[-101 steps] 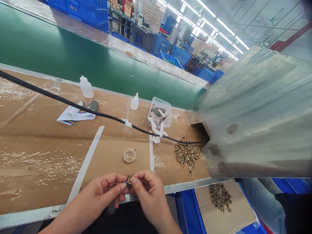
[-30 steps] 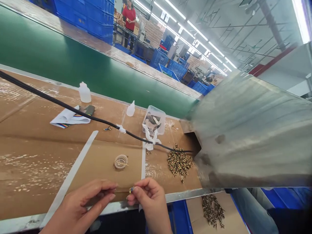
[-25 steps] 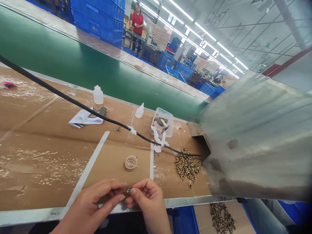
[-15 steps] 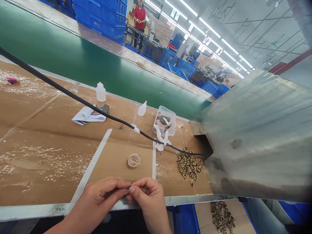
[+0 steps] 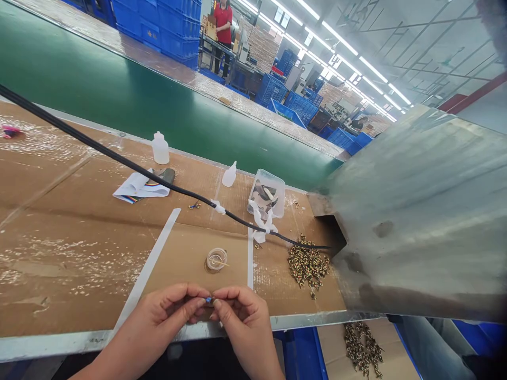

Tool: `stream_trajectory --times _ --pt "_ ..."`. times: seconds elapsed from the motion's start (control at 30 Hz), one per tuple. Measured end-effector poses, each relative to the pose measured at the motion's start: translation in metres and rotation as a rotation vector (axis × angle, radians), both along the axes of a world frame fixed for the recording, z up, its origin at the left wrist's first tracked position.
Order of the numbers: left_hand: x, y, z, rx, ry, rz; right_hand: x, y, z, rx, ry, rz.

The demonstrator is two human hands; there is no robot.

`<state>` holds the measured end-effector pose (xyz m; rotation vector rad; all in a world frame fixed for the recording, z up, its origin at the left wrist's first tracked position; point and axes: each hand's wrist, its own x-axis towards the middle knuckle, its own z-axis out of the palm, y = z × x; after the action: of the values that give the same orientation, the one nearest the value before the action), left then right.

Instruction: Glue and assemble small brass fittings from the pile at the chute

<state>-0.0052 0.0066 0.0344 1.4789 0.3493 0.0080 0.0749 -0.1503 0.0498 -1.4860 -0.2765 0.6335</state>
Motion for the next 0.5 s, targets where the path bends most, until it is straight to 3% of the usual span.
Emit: stream_trajectory --times 0.3,0.5 --pt "0.0001 0.0008 -0.0012 -0.03 0.025 -0.057 0.001 -0.0017 0.0039 -0.112 -0.347 0.041" --pt "0.0018 -0.0035 -0.004 -0.122 -0.033 0.027 -0.0012 0.0012 0.0002 -0.186 -0.39 0.038"
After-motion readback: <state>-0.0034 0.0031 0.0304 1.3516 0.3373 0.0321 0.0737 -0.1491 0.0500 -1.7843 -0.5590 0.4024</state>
